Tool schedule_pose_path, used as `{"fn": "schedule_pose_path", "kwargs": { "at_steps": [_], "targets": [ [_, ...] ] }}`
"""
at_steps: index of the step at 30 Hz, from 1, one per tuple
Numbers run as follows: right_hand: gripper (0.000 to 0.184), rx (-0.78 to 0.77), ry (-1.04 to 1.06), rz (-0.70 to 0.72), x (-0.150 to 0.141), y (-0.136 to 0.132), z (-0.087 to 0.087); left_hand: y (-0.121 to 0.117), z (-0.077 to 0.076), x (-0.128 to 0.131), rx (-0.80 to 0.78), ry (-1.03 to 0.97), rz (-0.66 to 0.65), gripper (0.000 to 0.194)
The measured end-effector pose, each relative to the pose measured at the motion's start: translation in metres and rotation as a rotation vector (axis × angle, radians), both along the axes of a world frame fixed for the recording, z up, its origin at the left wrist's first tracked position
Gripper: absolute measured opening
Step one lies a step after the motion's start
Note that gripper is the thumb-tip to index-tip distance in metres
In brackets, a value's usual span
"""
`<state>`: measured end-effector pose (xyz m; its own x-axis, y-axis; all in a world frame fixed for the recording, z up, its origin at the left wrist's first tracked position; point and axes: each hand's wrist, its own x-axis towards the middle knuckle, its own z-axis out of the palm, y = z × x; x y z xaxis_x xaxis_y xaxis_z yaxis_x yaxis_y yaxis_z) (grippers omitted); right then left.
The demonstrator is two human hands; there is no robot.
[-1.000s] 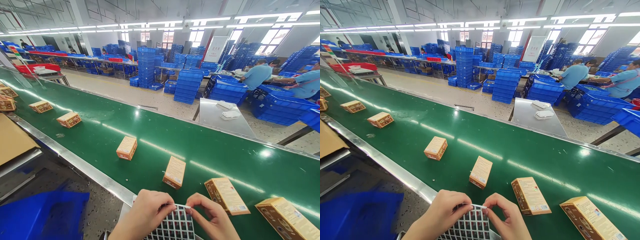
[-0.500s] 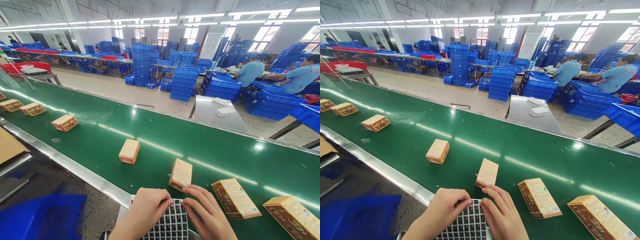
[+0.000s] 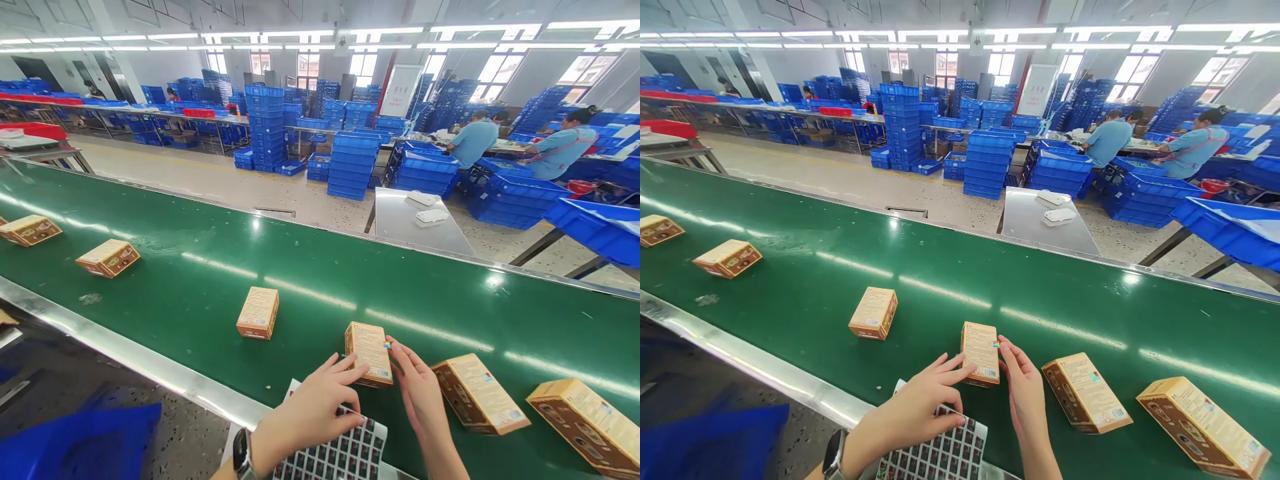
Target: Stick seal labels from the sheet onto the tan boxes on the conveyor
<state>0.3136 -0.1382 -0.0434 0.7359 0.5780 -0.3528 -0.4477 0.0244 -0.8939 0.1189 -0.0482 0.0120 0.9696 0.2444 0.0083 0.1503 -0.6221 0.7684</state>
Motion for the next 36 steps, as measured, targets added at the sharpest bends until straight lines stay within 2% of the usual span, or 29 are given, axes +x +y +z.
{"fn": "schedule_pose_path", "kwargs": {
  "at_steps": [4, 12, 14, 19, 21, 25, 28, 30, 31, 34, 36],
  "targets": [
    [0.048, -0.014, 0.012, -0.072, 0.000, 0.002, -0.003, -0.004, -0.014, 0.010, 0.035, 0.014, -0.018, 0.007],
    [0.049, -0.033, -0.029, -0.143, -0.001, -0.005, -0.002, -0.012, -0.017, 0.019, 0.050, -0.015, -0.077, 0.013],
    [0.049, -0.079, -0.107, -0.140, 0.000, -0.008, -0.001, -0.013, -0.018, 0.023, 0.064, -0.021, -0.096, 0.012],
    [0.046, -0.372, -0.497, -0.091, 0.007, -0.014, 0.005, -0.016, -0.017, 0.030, 0.098, -0.042, -0.122, 0.010],
    [0.047, -0.436, -0.586, -0.084, 0.011, -0.017, 0.011, -0.018, -0.013, 0.030, 0.103, -0.045, -0.118, 0.010],
    [0.054, -0.505, -0.664, -0.104, 0.024, -0.024, 0.020, -0.018, -0.001, 0.020, 0.093, 0.029, 0.009, 0.010],
    [0.045, -0.560, -0.846, -0.100, 0.027, -0.030, 0.027, -0.012, 0.009, 0.005, 0.106, 0.148, 0.157, 0.017],
    [0.039, -0.500, -1.041, -0.053, 0.019, -0.034, 0.033, -0.007, 0.015, -0.005, 0.118, 0.178, 0.225, 0.020],
    [0.036, -0.425, -1.145, 0.014, 0.012, -0.036, 0.037, -0.005, 0.017, -0.009, 0.121, 0.179, 0.252, 0.020],
    [0.021, -0.127, -1.404, 0.337, -0.016, -0.036, 0.047, 0.000, 0.022, -0.020, 0.127, 0.194, 0.300, 0.020],
    [0.016, -0.013, -1.523, 0.478, -0.032, -0.033, 0.051, 0.002, 0.025, -0.024, 0.132, 0.207, 0.313, 0.020]
  ]
}}
